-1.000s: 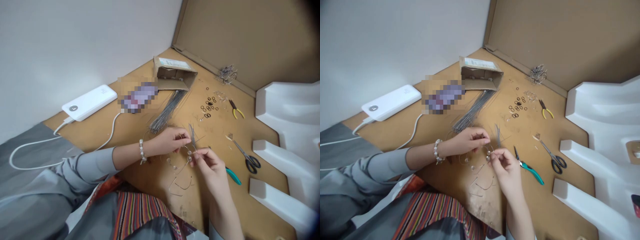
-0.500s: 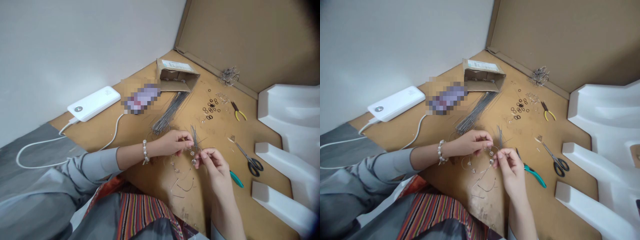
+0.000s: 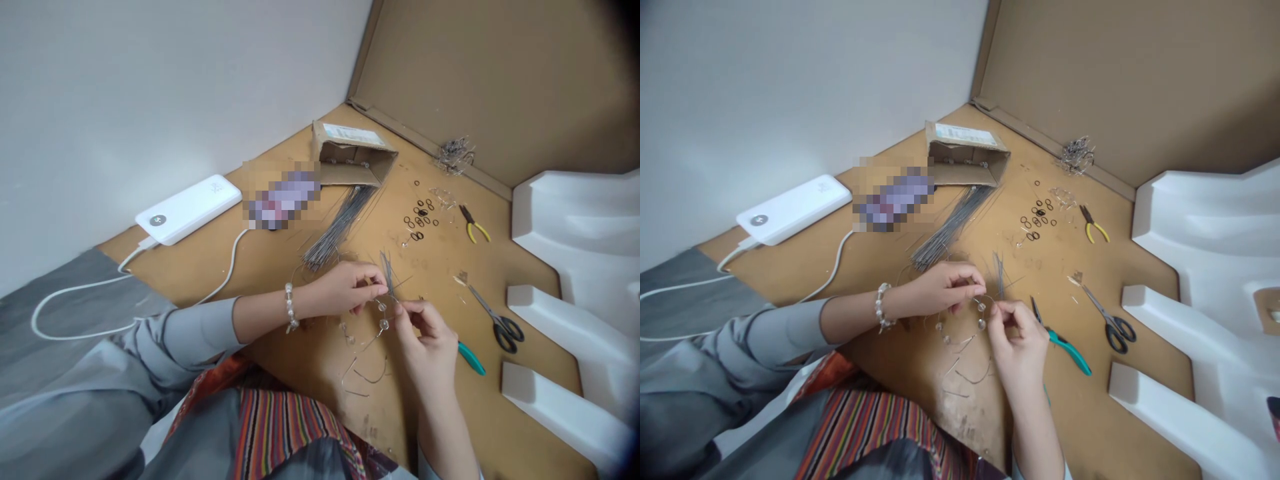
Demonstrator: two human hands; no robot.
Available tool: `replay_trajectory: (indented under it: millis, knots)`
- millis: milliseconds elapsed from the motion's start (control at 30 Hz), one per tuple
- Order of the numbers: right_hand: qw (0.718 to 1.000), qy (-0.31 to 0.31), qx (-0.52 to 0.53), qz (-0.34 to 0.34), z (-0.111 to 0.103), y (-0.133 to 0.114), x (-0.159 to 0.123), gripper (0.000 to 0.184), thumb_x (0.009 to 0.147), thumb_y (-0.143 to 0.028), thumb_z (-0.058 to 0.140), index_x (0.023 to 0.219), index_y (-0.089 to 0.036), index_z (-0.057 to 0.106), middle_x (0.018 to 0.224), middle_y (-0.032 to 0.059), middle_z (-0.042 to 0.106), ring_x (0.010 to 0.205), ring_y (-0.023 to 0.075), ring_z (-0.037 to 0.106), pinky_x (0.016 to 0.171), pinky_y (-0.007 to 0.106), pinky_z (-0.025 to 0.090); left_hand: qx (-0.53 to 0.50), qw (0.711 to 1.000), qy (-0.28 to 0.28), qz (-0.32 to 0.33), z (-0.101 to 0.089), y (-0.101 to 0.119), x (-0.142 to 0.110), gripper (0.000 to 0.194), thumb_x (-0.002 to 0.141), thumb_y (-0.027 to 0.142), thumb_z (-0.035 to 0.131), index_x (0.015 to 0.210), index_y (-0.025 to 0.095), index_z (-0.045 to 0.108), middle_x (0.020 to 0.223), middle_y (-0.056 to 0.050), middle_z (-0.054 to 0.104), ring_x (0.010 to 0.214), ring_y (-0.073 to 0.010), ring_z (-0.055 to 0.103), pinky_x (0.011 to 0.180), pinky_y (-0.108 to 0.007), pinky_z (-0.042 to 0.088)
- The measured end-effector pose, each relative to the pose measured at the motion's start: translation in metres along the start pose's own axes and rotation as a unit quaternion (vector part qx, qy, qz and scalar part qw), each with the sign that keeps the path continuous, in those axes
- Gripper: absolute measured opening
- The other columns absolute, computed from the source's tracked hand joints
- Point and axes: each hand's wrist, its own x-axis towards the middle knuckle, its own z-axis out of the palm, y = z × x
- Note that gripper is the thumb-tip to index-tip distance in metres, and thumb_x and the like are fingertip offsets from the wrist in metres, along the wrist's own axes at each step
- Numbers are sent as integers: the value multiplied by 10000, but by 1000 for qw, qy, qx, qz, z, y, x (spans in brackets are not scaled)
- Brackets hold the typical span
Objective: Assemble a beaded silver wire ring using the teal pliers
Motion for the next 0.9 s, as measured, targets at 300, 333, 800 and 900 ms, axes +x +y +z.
replay_trajectory:
  millis: [300, 333, 800, 900]
  knots:
    - [996, 61, -40, -54, 5, -1, -4, 103, 841, -259, 579, 754, -207, 598, 622, -15, 611, 537, 120, 568, 555, 248, 454, -72, 997, -10, -36, 3, -2, 2, 168, 856, 304, 529, 814, 146, 571, 468, 58, 516, 414, -68, 507, 448, -161, 417]
    - [994, 70, -53, -64, 5, -1, -4, 101, 845, -253, 572, 757, -209, 595, 629, -12, 609, 540, 121, 564, 556, 250, 453, -79, 996, -10, -42, 3, -2, 3, 173, 856, 306, 528, 817, 143, 572, 466, 56, 518, 411, -68, 505, 445, -161, 418]
    - [998, 26, 10, -53, -4, -2, -3, 75, 830, -211, 596, 755, -211, 596, 623, -27, 594, 546, 111, 542, 561, 242, 444, -44, 999, -6, -27, 1, -2, 4, 177, 869, 283, 517, 792, 139, 586, 540, 57, 531, 410, -37, 489, 441, -142, 388]
    - [996, 55, 72, 9, -8, 1, -4, 78, 829, -244, 609, 763, -204, 596, 603, -29, 583, 553, 118, 553, 549, 244, 449, -62, 997, -24, -29, 2, -2, 4, 206, 879, 295, 493, 782, 131, 574, 667, 30, 578, 399, -24, 477, 409, -143, 385]
